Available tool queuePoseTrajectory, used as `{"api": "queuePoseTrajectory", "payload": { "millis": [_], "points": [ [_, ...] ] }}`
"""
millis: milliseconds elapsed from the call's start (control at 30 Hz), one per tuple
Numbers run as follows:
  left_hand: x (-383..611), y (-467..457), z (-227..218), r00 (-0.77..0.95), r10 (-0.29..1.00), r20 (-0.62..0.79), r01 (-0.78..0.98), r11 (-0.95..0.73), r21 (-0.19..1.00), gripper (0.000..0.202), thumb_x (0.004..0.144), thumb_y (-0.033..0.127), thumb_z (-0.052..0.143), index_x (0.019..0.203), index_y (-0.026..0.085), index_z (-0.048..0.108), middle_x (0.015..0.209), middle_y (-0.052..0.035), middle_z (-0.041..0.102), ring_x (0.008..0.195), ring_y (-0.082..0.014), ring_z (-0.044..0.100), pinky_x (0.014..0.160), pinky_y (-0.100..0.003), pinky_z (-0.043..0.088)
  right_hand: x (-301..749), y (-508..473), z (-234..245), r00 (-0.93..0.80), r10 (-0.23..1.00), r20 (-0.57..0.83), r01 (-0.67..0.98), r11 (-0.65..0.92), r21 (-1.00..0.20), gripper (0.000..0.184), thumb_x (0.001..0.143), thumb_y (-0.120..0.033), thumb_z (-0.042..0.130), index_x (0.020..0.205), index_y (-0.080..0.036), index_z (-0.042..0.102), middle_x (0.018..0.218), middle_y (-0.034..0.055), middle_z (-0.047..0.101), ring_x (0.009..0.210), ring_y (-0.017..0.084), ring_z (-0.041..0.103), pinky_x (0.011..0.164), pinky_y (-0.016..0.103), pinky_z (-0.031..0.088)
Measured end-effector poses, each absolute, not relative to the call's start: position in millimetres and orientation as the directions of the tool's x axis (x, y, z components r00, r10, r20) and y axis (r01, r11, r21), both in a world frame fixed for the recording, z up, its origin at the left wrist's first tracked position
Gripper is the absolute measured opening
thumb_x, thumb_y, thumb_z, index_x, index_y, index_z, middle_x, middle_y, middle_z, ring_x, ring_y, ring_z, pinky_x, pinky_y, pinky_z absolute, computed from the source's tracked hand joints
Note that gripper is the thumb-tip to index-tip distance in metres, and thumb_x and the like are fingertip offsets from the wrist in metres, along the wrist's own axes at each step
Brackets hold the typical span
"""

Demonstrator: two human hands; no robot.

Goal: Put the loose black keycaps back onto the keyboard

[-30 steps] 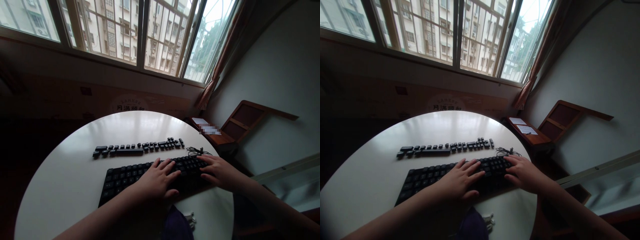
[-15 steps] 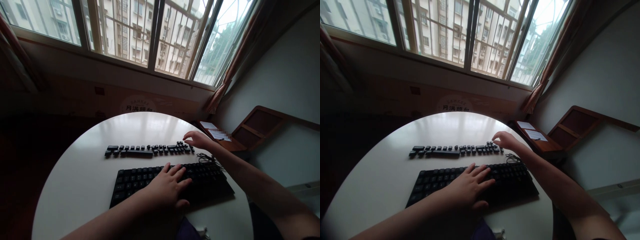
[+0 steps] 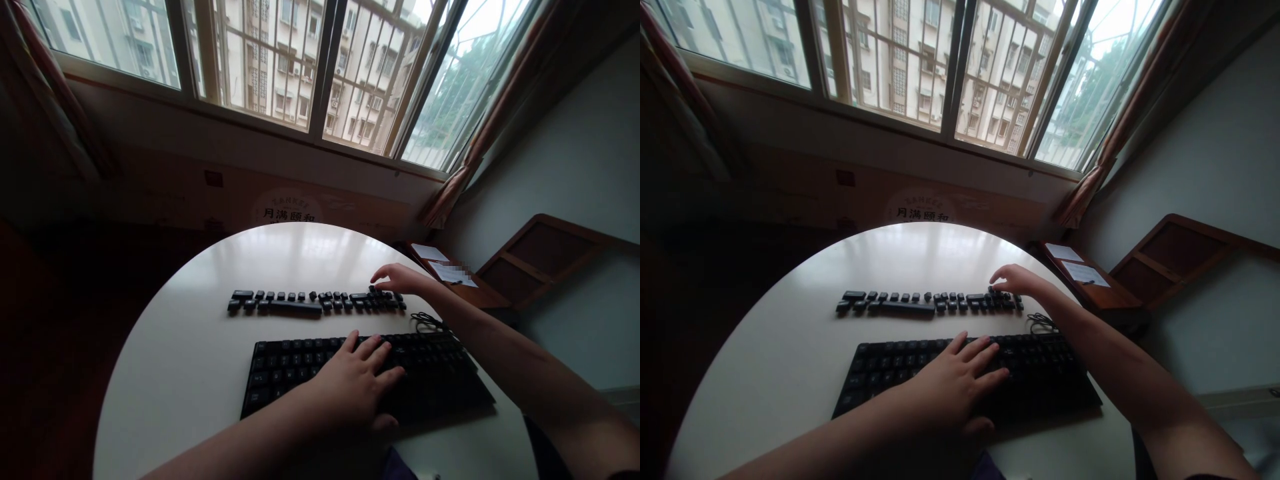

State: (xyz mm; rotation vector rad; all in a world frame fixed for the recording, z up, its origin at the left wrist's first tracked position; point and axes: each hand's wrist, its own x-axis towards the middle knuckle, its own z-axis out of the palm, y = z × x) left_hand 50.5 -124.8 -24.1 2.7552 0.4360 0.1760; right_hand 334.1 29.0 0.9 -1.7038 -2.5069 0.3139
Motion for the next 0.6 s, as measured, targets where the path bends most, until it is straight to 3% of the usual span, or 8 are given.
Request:
{"api": "queuePoseTrajectory", "payload": {
  "millis": [333,600],
  "points": [
    [50,-126,-17,0.946,0.321,0.048,0.284,-0.890,0.358,0.073,0.095,0.060,0.052,0.153,0.019,0.040,0.162,-0.0225,0.024,0.152,-0.0370,0.014,0.120,-0.064,0.009,316,36,3,-0.369,0.927,-0.068,0.927,0.361,-0.105,0.017,0.083,-0.025,0.068,0.093,-0.023,0.082,0.097,0.0038,0.079,0.092,0.024,0.072,0.084,0.028,0.051],
    [52,-123,-23,0.946,0.319,0.064,0.282,-0.901,0.329,0.073,0.095,0.063,0.047,0.154,0.020,0.039,0.161,-0.0226,0.025,0.152,-0.0374,0.016,0.119,-0.065,0.011,302,35,-7,-0.317,0.948,0.028,0.948,0.317,0.022,0.020,0.091,-0.026,0.063,0.101,-0.025,0.079,0.112,0.0052,0.076,0.103,0.025,0.068,0.087,0.030,0.049]
  ]
}}
